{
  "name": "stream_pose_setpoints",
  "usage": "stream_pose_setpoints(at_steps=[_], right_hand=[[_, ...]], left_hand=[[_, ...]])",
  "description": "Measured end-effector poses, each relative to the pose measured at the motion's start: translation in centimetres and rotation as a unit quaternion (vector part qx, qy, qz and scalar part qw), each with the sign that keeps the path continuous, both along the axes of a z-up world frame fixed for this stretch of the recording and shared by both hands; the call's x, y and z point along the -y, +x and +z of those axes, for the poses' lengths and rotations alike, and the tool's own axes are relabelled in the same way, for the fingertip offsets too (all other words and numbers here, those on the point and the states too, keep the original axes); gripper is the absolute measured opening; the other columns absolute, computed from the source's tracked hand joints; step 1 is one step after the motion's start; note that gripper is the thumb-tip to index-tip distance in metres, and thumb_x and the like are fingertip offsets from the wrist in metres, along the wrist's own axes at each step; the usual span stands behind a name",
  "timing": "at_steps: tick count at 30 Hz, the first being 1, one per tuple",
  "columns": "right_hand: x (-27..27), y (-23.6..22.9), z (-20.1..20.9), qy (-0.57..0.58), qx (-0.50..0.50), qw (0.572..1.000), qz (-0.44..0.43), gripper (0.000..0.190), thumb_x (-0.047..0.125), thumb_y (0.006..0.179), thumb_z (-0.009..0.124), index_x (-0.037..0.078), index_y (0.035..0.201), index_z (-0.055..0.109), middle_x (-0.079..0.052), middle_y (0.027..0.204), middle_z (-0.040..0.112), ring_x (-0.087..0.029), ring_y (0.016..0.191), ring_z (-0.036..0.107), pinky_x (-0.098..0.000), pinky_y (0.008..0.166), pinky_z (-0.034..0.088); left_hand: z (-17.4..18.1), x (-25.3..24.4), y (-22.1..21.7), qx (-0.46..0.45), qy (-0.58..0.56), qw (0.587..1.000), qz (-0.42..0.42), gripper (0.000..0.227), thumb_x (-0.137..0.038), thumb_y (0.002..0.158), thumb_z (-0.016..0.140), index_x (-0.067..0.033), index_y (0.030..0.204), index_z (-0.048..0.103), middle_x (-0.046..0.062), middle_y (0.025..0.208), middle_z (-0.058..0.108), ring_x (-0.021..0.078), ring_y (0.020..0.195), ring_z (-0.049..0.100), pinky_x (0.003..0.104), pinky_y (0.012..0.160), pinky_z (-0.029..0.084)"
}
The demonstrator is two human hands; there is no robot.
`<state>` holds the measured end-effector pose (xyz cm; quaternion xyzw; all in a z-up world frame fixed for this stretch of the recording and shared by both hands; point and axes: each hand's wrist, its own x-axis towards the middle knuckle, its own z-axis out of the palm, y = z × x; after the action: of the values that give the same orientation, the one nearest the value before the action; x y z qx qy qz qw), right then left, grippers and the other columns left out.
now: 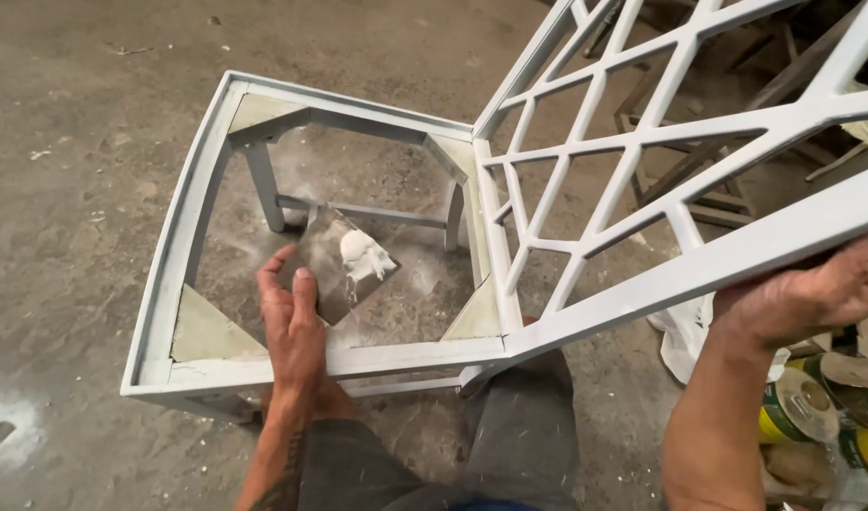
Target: The person applies a white filler substance to the joints and seams of a white metal chair frame using a putty knife. The person works on the backrest and seat frame, smoothing the filler into the crevices.
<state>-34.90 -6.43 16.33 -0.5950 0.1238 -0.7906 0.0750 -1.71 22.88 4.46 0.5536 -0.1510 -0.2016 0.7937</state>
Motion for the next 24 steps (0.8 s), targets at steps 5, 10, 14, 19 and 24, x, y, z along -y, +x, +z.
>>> stream_pose_setpoints(at_steps=[5, 10, 14, 19, 24], right_hand=[[0.5, -2.6, -5.9, 0.213, 0.018, 0.976, 0.042, 0.043, 0.040, 0.119, 0.051, 0.019, 0.156, 0.058, 0.003, 0.069, 0.045, -0.011, 0.053, 0.045, -0.0241, 0.049, 0.046], [-4.8, 0.6, -5.6, 0.423, -0.095, 0.900, 0.057, 0.066, 0.042, 0.104, 0.028, 0.010, 0.161, 0.034, 0.000, 0.119, 0.065, 0.000, 0.066, 0.038, -0.0201, 0.050, 0.025], [-4.0, -1.2, -11.3, 0.317, -0.266, 0.909, -0.047, 0.051, 0.027, 0.102, 0.046, 0.004, 0.147, 0.050, -0.009, 0.114, 0.069, -0.016, 0.082, 0.051, -0.0330, 0.069, 0.037], [-1.8, -1.7, -17.7, 0.176, -0.444, 0.865, -0.155, 0.034, 0.011, 0.100, 0.066, -0.003, 0.132, 0.069, -0.020, 0.109, 0.074, -0.034, 0.101, 0.065, -0.0475, 0.091, 0.050], [-1.0, 0.3, -19.4, 0.261, -0.509, 0.813, -0.109, 0.016, 0.023, 0.104, 0.070, 0.015, 0.114, 0.079, -0.002, 0.098, 0.078, -0.022, 0.098, 0.073, -0.0406, 0.092, 0.055]], left_hand=[[-3.7, 0.2, -0.7, 0.055, 0.055, 0.997, 0.017, 0.028, -0.028, 0.107, 0.052, -0.0105, 0.129, 0.051, -0.006, 0.075, 0.048, 0.0026, 0.068, 0.043, 0.020, 0.063, 0.039], [-5.5, 1.7, -1.8, 0.048, 0.003, 0.999, 0.010, 0.025, -0.022, 0.106, 0.054, -0.0047, 0.125, 0.055, 0.009, 0.098, 0.068, 0.0104, 0.086, 0.060, 0.026, 0.075, 0.055], [-3.8, 1.9, -2.7, 0.098, 0.022, 0.994, 0.031, 0.023, -0.018, 0.106, 0.058, -0.0014, 0.122, 0.060, 0.011, 0.089, 0.069, 0.0123, 0.082, 0.059, 0.031, 0.075, 0.057], [-3.6, 1.4, -2.9, 0.146, 0.063, 0.986, 0.051, 0.023, -0.018, 0.106, 0.058, -0.0005, 0.121, 0.062, 0.016, 0.087, 0.070, 0.0150, 0.081, 0.061, 0.037, 0.075, 0.056], [-3.5, 1.4, -3.2, 0.163, 0.075, 0.982, 0.066, 0.022, -0.017, 0.106, 0.057, -0.0006, 0.119, 0.063, 0.018, 0.083, 0.071, 0.0151, 0.078, 0.060, 0.038, 0.072, 0.057]])
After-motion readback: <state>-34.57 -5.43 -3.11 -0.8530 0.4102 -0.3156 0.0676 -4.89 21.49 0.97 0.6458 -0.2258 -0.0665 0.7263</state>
